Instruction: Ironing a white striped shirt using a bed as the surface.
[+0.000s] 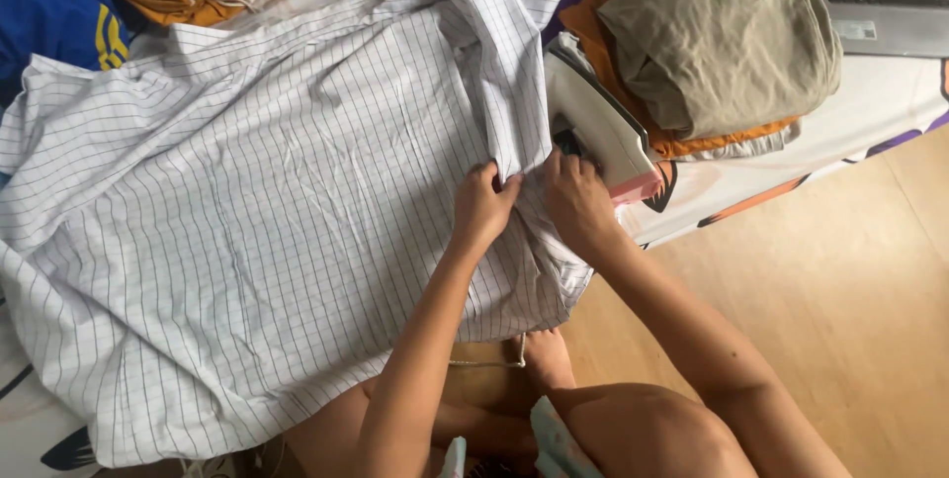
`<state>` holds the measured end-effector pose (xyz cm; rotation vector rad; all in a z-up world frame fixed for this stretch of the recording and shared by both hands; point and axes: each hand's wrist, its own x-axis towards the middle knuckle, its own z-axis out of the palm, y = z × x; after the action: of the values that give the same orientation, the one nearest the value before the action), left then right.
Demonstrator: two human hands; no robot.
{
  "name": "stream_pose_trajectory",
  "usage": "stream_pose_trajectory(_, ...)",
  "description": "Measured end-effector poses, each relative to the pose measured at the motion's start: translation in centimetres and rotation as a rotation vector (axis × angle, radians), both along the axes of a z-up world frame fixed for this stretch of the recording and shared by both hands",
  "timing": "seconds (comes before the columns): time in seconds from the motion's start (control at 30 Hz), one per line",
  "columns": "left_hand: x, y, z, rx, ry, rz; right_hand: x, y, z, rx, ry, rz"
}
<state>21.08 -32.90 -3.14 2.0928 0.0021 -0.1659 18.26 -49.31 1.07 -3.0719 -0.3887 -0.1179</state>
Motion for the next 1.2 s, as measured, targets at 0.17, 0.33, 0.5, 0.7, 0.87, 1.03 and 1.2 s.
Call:
stream_pose_trajectory(0.17,0.6,-0.6,-4.5,0.082,-0.306,0.027,2.4,-0.5,-1.3,-0.066,0.015,-0.049)
stream_pose_trajectory(0.33,0.1,0.1,-1.1,-0.442,0.012,-0.019,-0.2,-3.2,4.1,0.295,-0.08,-0.362)
stream_pose_trajectory(0.5,0.7,-2.0,-3.5,-0.707,-0.052,-0.188,-6.9,-5.4,10.4,0.761,-0.089,-0.569)
stream_pose_trajectory(0.7,1.8,-5.3,-4.4,-0.743,0.148,-0.276,-13.6,-3.4,14.7,1.185,-0.273,-0.521)
stream_pose_trajectory(0.87,1.5,-2.0,-1.0,-0.777,0.092,-0.338,-13.4,-0.8,18.2,1.377,-0.424,-0.314)
stream_pose_trajectory(1.03,-2.5,11.1,3.8,-0.262,-0.3,-0.124,-12.7,2.3,21.1,1.508,-0.149,-0.454)
stream_pose_trajectory(1.2,-6.6,23.0,5.5,0.003,-0.478,0.169,-7.6,4.7,17.8,1.538,0.362,-0.167)
